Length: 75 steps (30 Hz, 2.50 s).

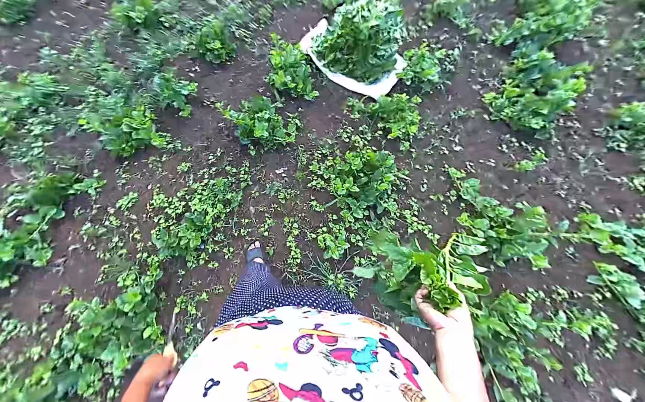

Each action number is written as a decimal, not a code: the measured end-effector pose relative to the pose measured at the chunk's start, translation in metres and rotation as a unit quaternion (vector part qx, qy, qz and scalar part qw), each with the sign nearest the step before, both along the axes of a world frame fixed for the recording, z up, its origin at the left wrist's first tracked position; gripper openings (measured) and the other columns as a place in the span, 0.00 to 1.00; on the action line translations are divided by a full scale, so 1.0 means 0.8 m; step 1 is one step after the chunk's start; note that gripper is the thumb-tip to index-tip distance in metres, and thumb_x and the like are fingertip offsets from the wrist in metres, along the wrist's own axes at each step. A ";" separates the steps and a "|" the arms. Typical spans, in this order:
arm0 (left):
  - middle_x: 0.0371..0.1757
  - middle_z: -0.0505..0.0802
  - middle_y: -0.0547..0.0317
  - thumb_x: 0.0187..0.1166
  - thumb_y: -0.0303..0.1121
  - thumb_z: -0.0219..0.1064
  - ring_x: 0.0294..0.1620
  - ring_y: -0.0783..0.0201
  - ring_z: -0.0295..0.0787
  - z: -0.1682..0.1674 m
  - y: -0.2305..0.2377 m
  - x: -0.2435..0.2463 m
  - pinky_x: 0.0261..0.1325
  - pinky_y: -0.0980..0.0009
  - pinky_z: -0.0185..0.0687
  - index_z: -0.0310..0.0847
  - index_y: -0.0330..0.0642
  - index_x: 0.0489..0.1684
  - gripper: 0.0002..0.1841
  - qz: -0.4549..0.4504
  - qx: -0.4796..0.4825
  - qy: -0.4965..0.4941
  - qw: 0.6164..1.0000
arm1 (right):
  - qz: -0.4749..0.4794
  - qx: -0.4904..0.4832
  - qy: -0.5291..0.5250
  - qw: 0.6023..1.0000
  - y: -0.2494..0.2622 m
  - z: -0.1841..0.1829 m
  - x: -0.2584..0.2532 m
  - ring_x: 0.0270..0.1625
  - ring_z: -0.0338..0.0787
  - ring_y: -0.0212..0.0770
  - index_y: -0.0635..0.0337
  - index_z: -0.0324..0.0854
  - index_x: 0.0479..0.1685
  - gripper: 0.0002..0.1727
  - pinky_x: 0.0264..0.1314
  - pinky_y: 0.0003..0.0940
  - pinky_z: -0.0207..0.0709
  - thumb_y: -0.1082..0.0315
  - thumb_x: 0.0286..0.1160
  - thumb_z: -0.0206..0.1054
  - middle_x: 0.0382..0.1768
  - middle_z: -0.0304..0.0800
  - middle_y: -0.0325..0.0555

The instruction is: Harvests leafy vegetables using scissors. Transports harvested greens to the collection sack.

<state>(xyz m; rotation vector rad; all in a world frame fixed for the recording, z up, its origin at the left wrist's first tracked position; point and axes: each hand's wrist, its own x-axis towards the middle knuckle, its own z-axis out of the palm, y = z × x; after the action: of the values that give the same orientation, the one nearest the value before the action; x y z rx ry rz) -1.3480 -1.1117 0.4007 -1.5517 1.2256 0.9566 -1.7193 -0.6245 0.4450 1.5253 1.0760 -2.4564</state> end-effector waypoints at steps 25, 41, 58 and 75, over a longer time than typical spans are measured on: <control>0.54 0.92 0.32 0.91 0.39 0.57 0.52 0.39 0.92 -0.050 -0.245 -0.625 0.59 0.41 0.84 0.80 0.25 0.65 0.21 -0.319 -0.001 0.043 0.947 | -0.125 -0.052 -0.075 0.988 -0.179 -0.036 -0.378 0.32 0.87 0.32 0.46 0.73 0.49 0.15 0.30 0.26 0.83 0.47 0.88 0.53 0.35 0.84 0.40; 0.61 0.91 0.35 0.92 0.41 0.55 0.59 0.42 0.91 -0.061 -0.340 -0.928 0.65 0.43 0.82 0.79 0.28 0.67 0.23 -0.295 0.032 0.078 0.952 | -0.091 0.002 -0.045 0.995 -0.281 -0.053 -0.635 0.34 0.90 0.32 0.45 0.74 0.49 0.14 0.31 0.26 0.84 0.47 0.87 0.53 0.36 0.86 0.38; 0.58 0.92 0.36 0.89 0.41 0.58 0.57 0.44 0.92 -0.121 -0.348 -1.353 0.63 0.45 0.83 0.81 0.27 0.63 0.22 -0.363 0.043 0.055 0.929 | -0.153 0.021 -0.058 0.986 -0.286 -0.056 -0.960 0.34 0.89 0.31 0.44 0.74 0.48 0.14 0.31 0.25 0.84 0.47 0.89 0.52 0.36 0.85 0.37; 0.58 0.92 0.34 0.90 0.40 0.57 0.58 0.41 0.91 -0.128 -0.296 -1.744 0.65 0.43 0.82 0.81 0.26 0.64 0.22 -0.421 0.073 0.075 0.901 | -0.071 0.020 -0.124 0.989 -0.294 -0.056 -1.365 0.35 0.86 0.36 0.48 0.73 0.53 0.10 0.32 0.32 0.82 0.54 0.86 0.58 0.38 0.83 0.42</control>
<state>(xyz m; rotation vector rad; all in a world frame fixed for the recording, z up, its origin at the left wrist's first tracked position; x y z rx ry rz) -2.7429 -1.3485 0.2985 -0.6893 1.6771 0.5646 -2.8117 -0.8600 0.4001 1.9209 1.0108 -2.2576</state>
